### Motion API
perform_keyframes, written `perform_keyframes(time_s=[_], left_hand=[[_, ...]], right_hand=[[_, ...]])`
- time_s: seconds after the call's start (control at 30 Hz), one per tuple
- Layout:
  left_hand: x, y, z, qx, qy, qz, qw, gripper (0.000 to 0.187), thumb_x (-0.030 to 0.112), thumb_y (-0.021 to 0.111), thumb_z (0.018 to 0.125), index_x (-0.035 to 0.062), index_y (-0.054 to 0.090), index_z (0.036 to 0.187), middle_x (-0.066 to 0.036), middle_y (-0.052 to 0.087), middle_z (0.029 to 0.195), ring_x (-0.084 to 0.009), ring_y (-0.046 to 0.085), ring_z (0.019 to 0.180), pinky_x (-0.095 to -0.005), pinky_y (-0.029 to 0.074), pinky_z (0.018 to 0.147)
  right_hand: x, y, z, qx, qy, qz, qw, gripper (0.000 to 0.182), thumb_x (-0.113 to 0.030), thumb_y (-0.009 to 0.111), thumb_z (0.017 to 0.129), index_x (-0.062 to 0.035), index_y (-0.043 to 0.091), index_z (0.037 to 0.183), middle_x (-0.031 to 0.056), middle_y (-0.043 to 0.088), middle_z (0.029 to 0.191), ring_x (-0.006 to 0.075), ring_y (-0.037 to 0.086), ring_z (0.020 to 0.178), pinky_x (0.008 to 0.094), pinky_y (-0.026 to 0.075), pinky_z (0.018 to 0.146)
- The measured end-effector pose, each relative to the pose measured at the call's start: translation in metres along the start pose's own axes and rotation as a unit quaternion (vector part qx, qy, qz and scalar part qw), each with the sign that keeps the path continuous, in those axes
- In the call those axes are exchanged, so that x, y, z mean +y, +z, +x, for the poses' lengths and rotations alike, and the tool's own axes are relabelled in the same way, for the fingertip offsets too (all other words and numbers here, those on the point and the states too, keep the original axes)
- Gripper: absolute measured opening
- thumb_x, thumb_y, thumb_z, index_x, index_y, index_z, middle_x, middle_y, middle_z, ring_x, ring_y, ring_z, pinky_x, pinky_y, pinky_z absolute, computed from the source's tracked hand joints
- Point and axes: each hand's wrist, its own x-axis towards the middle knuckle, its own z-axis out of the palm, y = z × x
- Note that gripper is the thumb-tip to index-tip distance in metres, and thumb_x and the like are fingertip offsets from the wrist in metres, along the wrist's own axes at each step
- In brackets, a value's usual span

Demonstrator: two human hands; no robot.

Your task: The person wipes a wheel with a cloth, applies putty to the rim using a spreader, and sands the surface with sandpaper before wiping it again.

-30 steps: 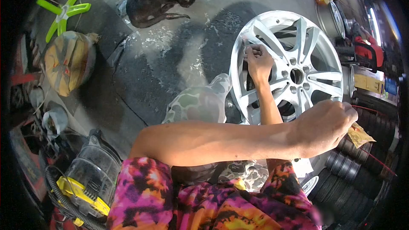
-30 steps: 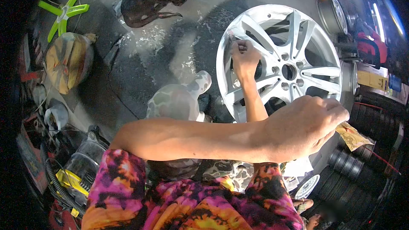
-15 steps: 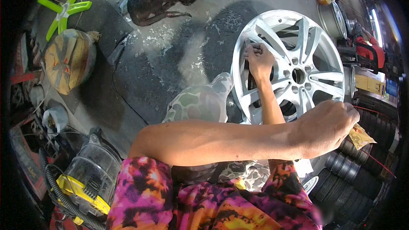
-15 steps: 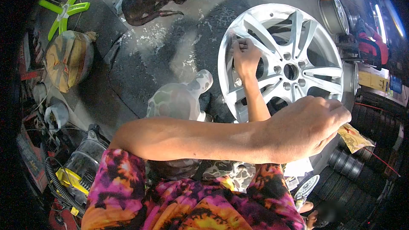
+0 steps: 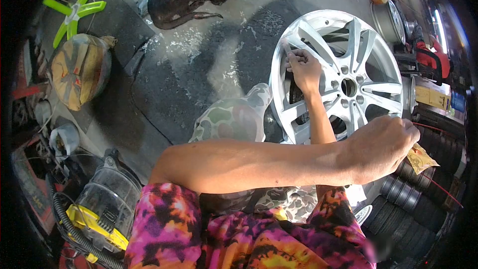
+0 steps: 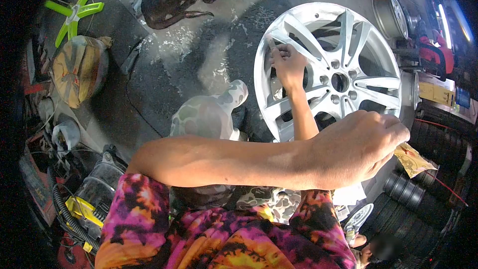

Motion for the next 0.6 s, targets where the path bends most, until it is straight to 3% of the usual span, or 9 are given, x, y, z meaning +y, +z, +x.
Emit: perform_keyframes(time_s=[0.17, 0.3, 0.4, 0.47, 0.57, 0.6], left_hand=[[0.001, -0.003, 0.001, -0.014, -0.015, -0.018, 1.000, 0.009, -0.002, 0.063, 0.082, -0.0044, 0.055, 0.088, -0.019, 0.060, 0.078, -0.0360, 0.066, 0.071, -0.0437, 0.054, 0.066], [0.005, -0.003, 0.001, 0.009, -0.009, -0.017, 1.000, 0.008, -0.003, 0.062, 0.083, -0.0047, 0.054, 0.086, -0.019, 0.060, 0.077, -0.0368, 0.066, 0.072, -0.0442, 0.053, 0.065], [0.000, -0.003, 0.001, -0.001, -0.013, -0.024, 1.000, 0.008, -0.003, 0.061, 0.083, -0.0044, 0.054, 0.086, -0.019, 0.061, 0.078, -0.0368, 0.066, 0.072, -0.0445, 0.053, 0.064], [0.002, -0.002, -0.001, -0.009, -0.019, -0.020, 1.000, 0.009, -0.003, 0.062, 0.083, -0.0042, 0.054, 0.087, -0.019, 0.061, 0.078, -0.0368, 0.066, 0.072, -0.0445, 0.053, 0.064], [0.003, 0.003, -0.005, -0.019, -0.018, -0.017, 1.000, 0.011, -0.002, 0.063, 0.083, -0.0039, 0.055, 0.090, -0.019, 0.061, 0.079, -0.0368, 0.066, 0.071, -0.0443, 0.054, 0.064], [0.002, 0.005, -0.006, -0.020, -0.010, -0.012, 1.000, 0.012, -0.002, 0.063, 0.083, -0.0039, 0.056, 0.092, -0.019, 0.061, 0.079, -0.0367, 0.066, 0.071, -0.0441, 0.054, 0.064]], right_hand=[[0.003, -0.008, -0.002, -0.079, 0.019, -0.017, 0.997, 0.018, -0.010, 0.065, 0.094, 0.0065, 0.067, 0.100, 0.0081, 0.070, 0.084, 0.0102, 0.066, 0.067, 0.0218, 0.054, 0.060], [-0.003, -0.006, -0.002, -0.010, 0.019, 0.028, 0.999, 0.017, -0.010, 0.065, 0.094, 0.0062, 0.067, 0.099, 0.0072, 0.069, 0.083, 0.0100, 0.066, 0.068, 0.0213, 0.054, 0.061], [0.005, -0.007, -0.001, -0.058, 0.026, -0.001, 0.998, 0.017, -0.010, 0.065, 0.095, 0.0057, 0.066, 0.101, 0.0066, 0.069, 0.082, 0.0102, 0.066, 0.068, 0.0217, 0.054, 0.062], [0.003, -0.014, -0.005, -0.142, 0.034, 0.003, 0.989, 0.017, -0.012, 0.064, 0.096, 0.0042, 0.065, 0.101, 0.0059, 0.068, 0.083, 0.0109, 0.066, 0.068, 0.0228, 0.054, 0.062], [0.010, -0.023, 0.003, -0.089, -0.029, 0.082, 0.992, 0.014, -0.012, 0.063, 0.097, 0.0021, 0.063, 0.100, 0.0056, 0.068, 0.086, 0.0117, 0.066, 0.070, 0.0234, 0.055, 0.064], [0.007, -0.028, 0.009, -0.062, -0.057, 0.048, 0.995, 0.011, -0.011, 0.060, 0.098, 0.0000, 0.061, 0.098, 0.0052, 0.067, 0.088, 0.0114, 0.066, 0.074, 0.0228, 0.055, 0.067]])
